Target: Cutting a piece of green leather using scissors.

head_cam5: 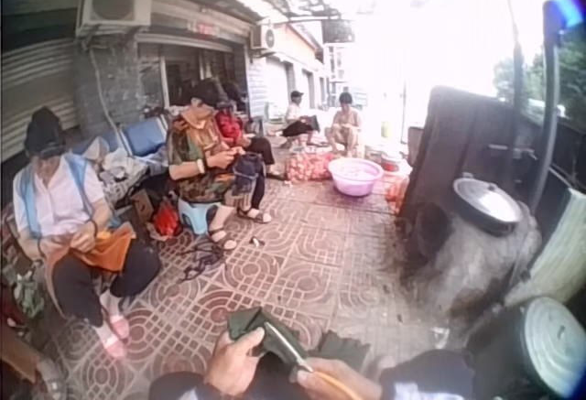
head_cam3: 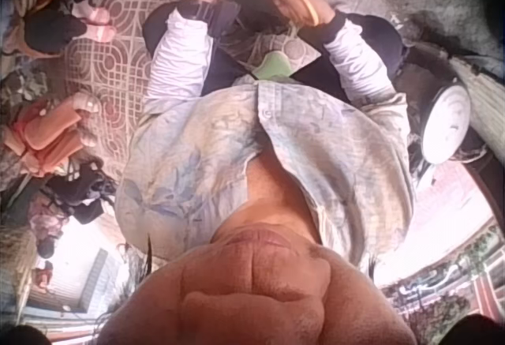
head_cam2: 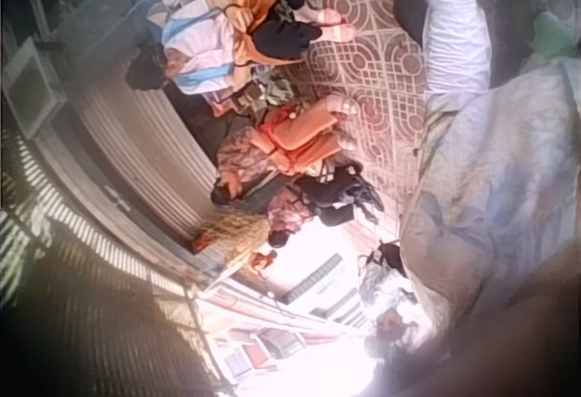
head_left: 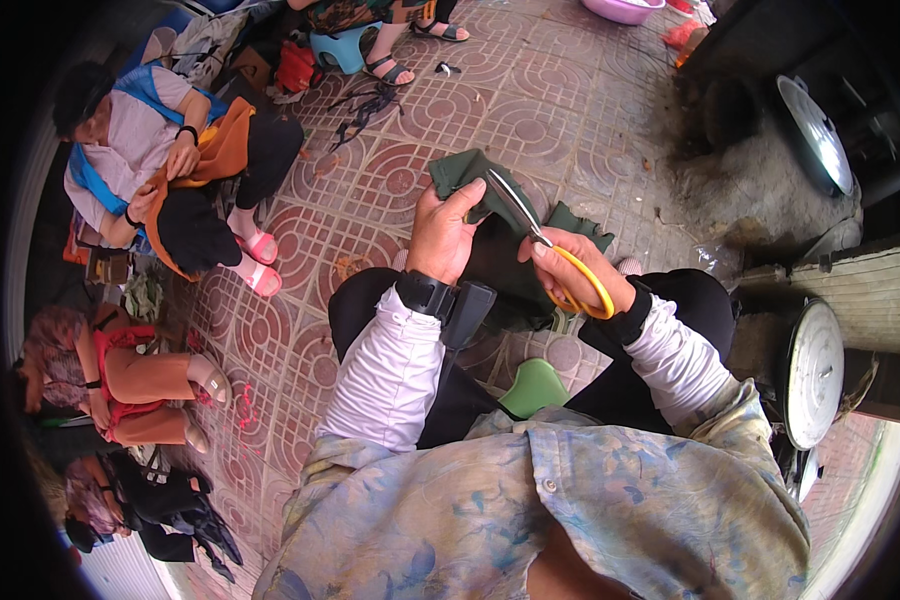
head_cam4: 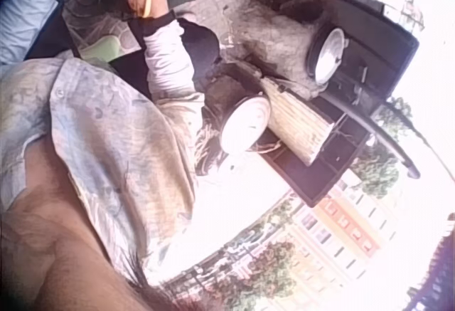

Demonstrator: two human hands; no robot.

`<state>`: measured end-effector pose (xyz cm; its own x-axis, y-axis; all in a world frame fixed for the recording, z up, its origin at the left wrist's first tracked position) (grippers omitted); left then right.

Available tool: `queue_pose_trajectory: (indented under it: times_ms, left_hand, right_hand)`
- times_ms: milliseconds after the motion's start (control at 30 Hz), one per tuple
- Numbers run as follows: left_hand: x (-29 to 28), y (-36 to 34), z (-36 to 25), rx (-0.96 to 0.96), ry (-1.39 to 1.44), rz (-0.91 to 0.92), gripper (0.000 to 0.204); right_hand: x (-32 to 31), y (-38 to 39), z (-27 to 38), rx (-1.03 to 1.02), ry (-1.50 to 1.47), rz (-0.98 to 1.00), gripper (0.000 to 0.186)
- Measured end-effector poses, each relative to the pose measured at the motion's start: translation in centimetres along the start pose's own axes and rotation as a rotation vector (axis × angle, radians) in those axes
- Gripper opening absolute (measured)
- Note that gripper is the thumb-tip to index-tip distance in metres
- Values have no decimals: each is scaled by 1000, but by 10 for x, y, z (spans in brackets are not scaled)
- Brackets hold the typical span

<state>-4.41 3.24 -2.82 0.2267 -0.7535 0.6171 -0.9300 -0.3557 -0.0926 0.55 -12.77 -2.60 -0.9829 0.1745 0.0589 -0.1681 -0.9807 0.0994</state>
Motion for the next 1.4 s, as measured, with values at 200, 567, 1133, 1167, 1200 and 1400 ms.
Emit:
queue_pose_trajectory:
  times_ms: [200, 567, 1133, 1167, 1200, 1400]
  left_hand:
    - [1, 0, 0, -11, -27, -18, 25]
    - [-5, -2, 8, -68, 141, -59, 21]
    - [-23, -1, 8, -123, 164, -120, 20]
    - [-21, -1, 7, -111, 155, -101, 20]
    - [-19, -1, 6, -101, 147, -80, 21]
    - [-12, -1, 3, -87, 93, -73, 20]
  right_hand:
    - [0, -2, -1, -39, 93, -33, 31]
    - [-9, 0, 3, -60, -67, -36, 31]
    - [2, 10, 3, -12, -132, 209, 47]
    - [2, 10, 2, -12, -132, 211, 47]
    - [2, 9, 1, -19, -153, 205, 45]
    - [0, 7, 1, -35, -166, 186, 43]
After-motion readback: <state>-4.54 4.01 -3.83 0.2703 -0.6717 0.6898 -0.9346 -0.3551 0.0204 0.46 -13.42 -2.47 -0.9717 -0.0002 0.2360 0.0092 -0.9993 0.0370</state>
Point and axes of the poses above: each hand's wrist, its own y-axis away from the middle knuckle, its own x-axis out of the palm, z = x × y, the point moved 6 cm from there along -y, towards the middle knuckle, and after that the axes turned 12 degrees about z, right-handed, at the moved point
